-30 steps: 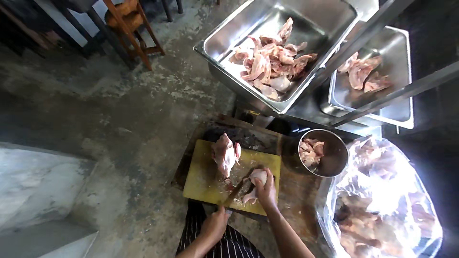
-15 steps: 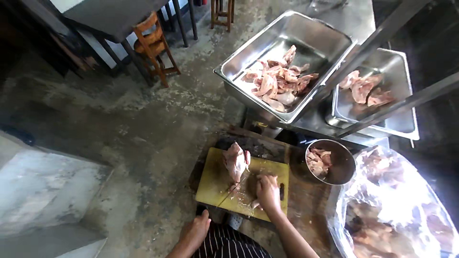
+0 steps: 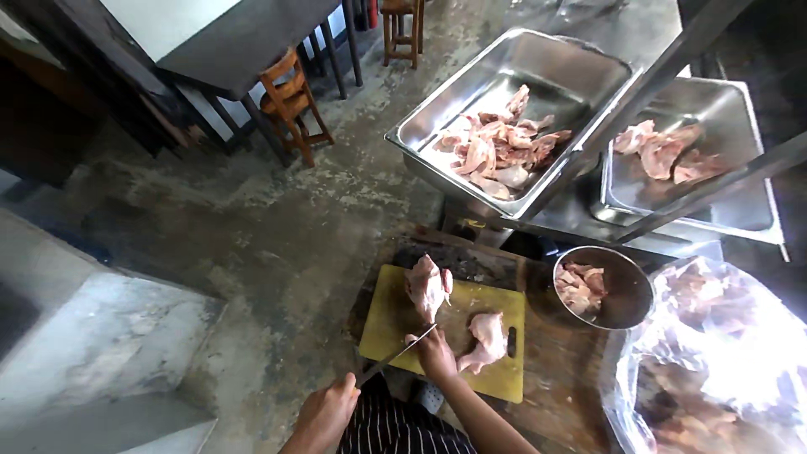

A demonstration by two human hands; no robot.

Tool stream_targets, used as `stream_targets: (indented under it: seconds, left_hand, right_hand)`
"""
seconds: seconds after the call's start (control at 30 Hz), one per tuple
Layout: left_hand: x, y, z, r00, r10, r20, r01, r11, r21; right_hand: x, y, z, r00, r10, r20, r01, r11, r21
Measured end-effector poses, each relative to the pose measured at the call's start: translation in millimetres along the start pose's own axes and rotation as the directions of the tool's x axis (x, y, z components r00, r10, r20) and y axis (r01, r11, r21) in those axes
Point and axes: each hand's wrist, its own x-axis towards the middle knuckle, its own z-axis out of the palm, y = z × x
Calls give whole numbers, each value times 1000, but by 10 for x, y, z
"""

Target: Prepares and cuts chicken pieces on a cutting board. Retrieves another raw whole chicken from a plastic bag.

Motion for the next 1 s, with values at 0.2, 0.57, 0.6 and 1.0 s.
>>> stream_targets:
  seconds: [0.2, 0.57, 0.6, 1.0]
  left_hand:
    - [-126, 165, -108, 999, 21, -31, -22, 999, -50]
    - [162, 881, -244, 944, 197, 266, 33, 744, -667]
    - [194, 932, -236, 935, 212, 285, 54, 707, -705]
    - [246, 1230, -492, 900, 360, 246, 66, 444, -893]
  right_hand:
    - [-24, 59, -181, 992, 124, -15, -118, 971, 208]
    - [-244, 159, -877, 955, 279, 101, 89, -592, 801]
    - [-284, 197, -929, 961, 269, 68, 109, -591, 799]
    - [-312, 423, -1512, 980, 195, 37, 74, -531, 844]
